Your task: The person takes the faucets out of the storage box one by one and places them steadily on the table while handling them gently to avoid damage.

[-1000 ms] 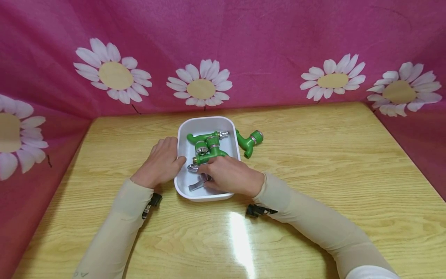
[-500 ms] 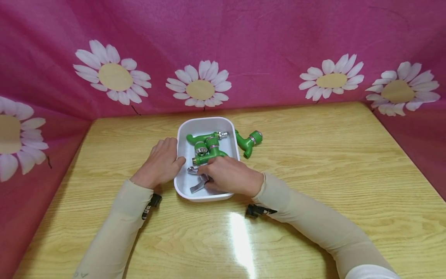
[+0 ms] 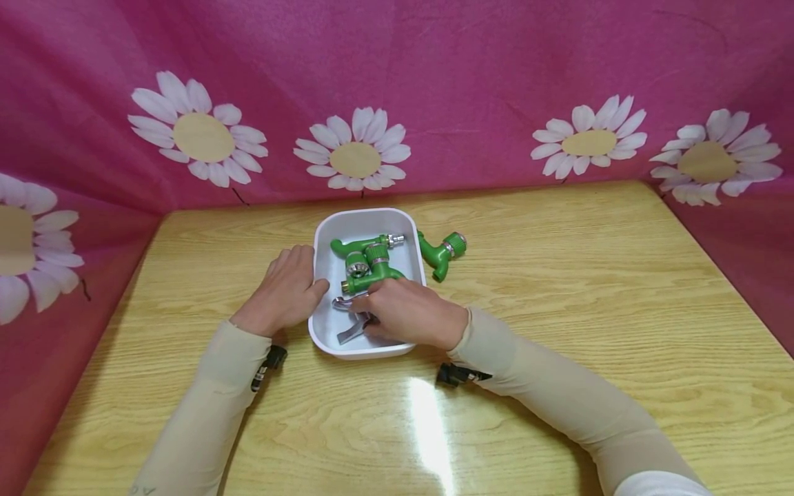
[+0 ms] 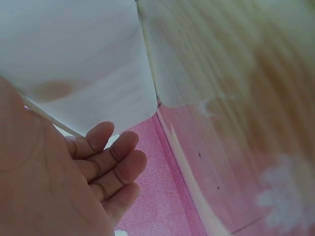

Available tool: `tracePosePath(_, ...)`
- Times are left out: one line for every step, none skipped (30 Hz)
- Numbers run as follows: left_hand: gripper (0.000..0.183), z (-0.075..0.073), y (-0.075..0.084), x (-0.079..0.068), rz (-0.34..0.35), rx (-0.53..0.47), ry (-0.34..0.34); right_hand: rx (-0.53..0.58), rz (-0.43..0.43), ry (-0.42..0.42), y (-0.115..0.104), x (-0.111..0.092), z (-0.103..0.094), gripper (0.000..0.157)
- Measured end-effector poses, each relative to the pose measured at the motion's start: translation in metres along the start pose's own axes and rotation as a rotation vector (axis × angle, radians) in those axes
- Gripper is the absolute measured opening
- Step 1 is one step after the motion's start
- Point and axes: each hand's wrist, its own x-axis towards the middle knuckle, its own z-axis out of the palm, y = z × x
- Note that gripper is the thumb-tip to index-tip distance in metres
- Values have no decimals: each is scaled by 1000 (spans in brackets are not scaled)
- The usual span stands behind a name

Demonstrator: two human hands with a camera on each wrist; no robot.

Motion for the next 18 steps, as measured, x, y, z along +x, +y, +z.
tracePosePath(53, 0, 0, 0, 0, 0, 0, 0, -1, -1, 0, 0, 0, 29)
tracePosePath(53, 0, 0, 0, 0, 0, 0, 1, -1, -1, 0, 0, 0, 30)
tracePosePath(53, 0, 0, 0, 0, 0, 1, 0, -1, -2, 0, 0, 0, 31)
tracePosePath(53, 0, 0, 0, -2, 0, 1, -1, 0, -4, 0, 0, 0, 31)
tracePosePath(53, -1, 0, 0, -2, 0, 1, 1, 3, -6, 0, 0, -1, 32)
tracePosePath(53, -1, 0, 0, -3, -1, 0, 3, 5, -9, 0, 0, -1, 33)
tracePosePath(53, -1, 0, 0, -4, -1, -1, 5, 8, -12, -1, 0, -1, 33)
tracePosePath(53, -1, 0, 0, -6, -2, -2, 7, 10, -15, -1, 0, -2, 34)
tracePosePath(53, -1, 0, -1, -8, -3, -2, 10, 13, -18, -1, 0, -2, 34)
tracePosePath(53, -1, 0, 0, -8, -2, -4, 12, 17, -22, -2, 0, -2, 35)
tracePosePath(53, -1, 0, 0, -9, -3, -5, 13, 20, -25, -2, 0, -2, 35)
tracePosePath(53, -1, 0, 0, -10, -2, -6, 13, 21, -26, -2, 0, -2, 35)
tracePosePath(53, -1, 0, 0, -10, -1, -7, 12, 22, -26, -2, 0, -2, 35)
tracePosePath(52, -1, 0, 0, -9, 0, -7, 13, 21, -26, -2, 0, -2, 34)
tracePosePath(52, -1, 0, 0, -9, 1, -7, 12, 21, -23, -2, 0, -2, 34)
tracePosePath(52, -1, 0, 0, -8, 2, -8, 13, 19, -20, -2, 0, -1, 33)
tracePosePath(52, -1, 0, 0, -8, 2, -8, 14, 15, -17, -2, 0, -1, 32)
tracePosePath(52, -1, 0, 0, -7, 3, -8, 15, 11, -12, -2, 0, 0, 32)
